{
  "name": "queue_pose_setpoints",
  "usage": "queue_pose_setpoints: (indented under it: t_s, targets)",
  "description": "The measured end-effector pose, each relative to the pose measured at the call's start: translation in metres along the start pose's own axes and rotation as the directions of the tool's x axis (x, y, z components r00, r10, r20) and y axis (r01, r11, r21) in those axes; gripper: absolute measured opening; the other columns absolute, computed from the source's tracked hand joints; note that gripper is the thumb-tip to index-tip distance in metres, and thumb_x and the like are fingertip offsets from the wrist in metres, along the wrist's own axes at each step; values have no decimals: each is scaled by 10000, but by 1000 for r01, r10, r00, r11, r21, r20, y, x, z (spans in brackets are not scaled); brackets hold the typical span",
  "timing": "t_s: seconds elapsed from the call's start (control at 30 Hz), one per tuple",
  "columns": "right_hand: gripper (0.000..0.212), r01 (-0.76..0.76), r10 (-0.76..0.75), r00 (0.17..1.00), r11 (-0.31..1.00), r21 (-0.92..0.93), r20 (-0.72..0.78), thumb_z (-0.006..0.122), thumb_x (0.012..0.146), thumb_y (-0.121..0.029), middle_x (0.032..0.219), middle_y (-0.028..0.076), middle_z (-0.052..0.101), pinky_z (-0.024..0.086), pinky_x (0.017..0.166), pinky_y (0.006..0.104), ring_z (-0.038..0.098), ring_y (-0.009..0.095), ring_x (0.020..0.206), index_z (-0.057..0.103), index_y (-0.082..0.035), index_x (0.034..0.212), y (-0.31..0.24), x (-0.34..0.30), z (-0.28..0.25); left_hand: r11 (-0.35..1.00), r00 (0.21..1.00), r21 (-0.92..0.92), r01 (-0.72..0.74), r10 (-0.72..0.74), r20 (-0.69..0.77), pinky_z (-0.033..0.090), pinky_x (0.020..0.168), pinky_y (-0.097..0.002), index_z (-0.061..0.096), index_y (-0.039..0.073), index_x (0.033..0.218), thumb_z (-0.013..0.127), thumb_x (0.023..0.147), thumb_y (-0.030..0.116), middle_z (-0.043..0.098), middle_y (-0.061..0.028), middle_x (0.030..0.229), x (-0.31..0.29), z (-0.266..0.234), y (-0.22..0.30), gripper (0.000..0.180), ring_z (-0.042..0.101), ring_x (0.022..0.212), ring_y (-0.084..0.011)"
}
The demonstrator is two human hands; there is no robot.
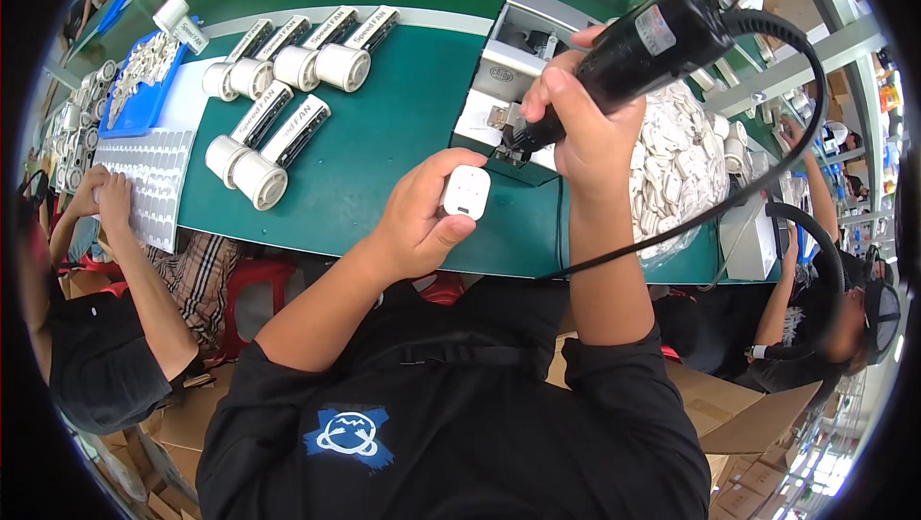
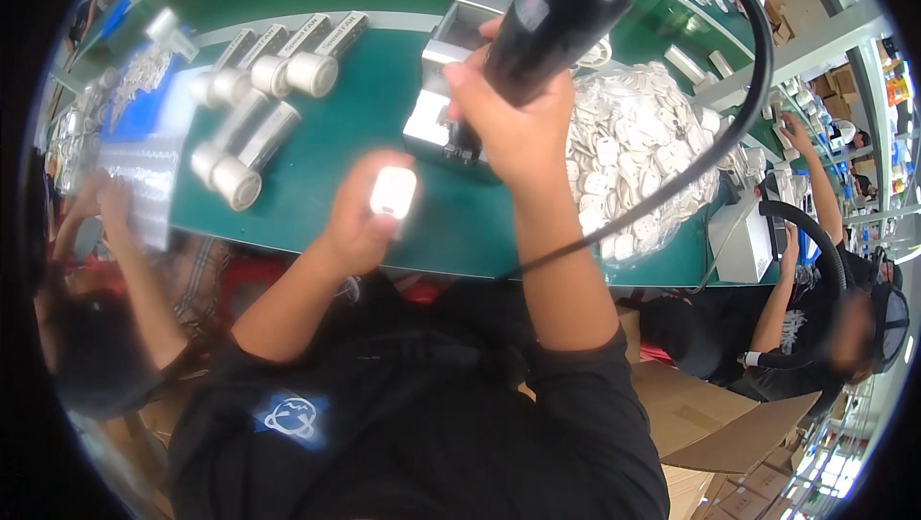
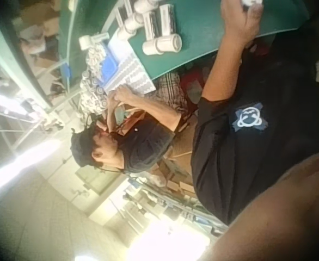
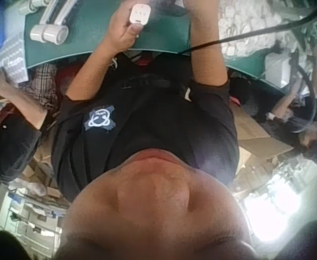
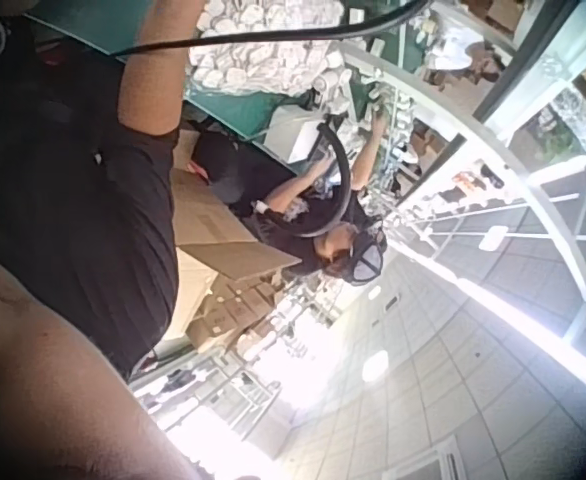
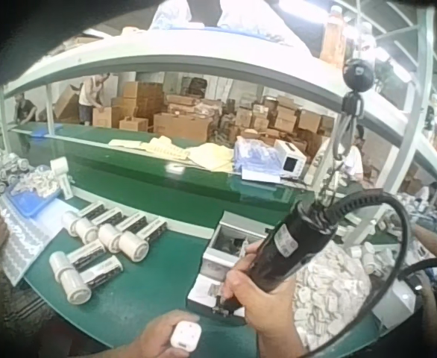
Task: Assembling small electronic component housings at a factory assembly line.
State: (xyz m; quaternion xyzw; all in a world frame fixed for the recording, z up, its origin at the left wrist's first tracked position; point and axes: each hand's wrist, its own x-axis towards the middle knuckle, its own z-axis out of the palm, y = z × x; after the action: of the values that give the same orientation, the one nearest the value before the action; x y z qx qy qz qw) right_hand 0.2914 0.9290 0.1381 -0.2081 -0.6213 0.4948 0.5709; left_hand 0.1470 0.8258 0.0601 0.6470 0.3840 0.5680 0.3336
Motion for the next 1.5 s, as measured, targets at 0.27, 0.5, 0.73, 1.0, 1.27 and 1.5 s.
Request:
queue_pose_setpoints:
  t_s: [0.27,0.5,0.73,1.0,1.27,1.5]
  targets:
    - [384,-19,13,999,993,116,51,552,814,-78,673,84,492,468,552,348,517,182,541,375,1,1145,-21,-9,5,1000,998,-16,-21,20,-59,424,664,-295,446,1,1156,504,842,502,523,-105,874,0,1,3,594,517,744,-217]
    - [456,80,-119,978,973,218,173,515,864,-237,691,53,466,446,552,338,498,164,545,351,-30,1236,-84,-3,43,992,996,91,-88,88,11,428,662,-315,437,8,1160,520,841,456,527,-118,882,-2,0,-1,556,521,737,-240]
    - [448,113,-163,969,962,248,188,522,861,-233,691,50,461,432,545,322,482,160,542,359,-35,1228,-66,5,38,997,999,53,-48,47,13,427,688,-334,434,12,1155,522,845,428,529,-130,897,3,-2,1,526,525,772,-265]
    - [392,50,-134,973,918,394,188,528,869,-209,705,20,415,396,562,291,432,119,554,369,-59,1194,-65,4,50,991,999,129,-40,37,24,426,794,-382,455,33,1130,546,798,465,534,-167,992,6,-7,7,552,537,891,-330]
    - [476,88,-138,983,937,338,125,596,823,-236,712,23,408,357,523,247,408,105,538,325,-36,1159,-59,-6,31,987,991,94,-129,131,-13,425,801,-411,446,25,1127,461,835,555,521,-181,1009,0,12,-3,606,518,933,-370]
    - [543,149,-176,983,932,329,55,557,834,-262,713,20,341,308,567,243,341,96,558,317,19,1232,-68,-7,39,976,985,141,-167,172,-25,411,812,-409,433,10,1138,547,802,497,521,-176,980,-4,2,1,603,502,947,-361]
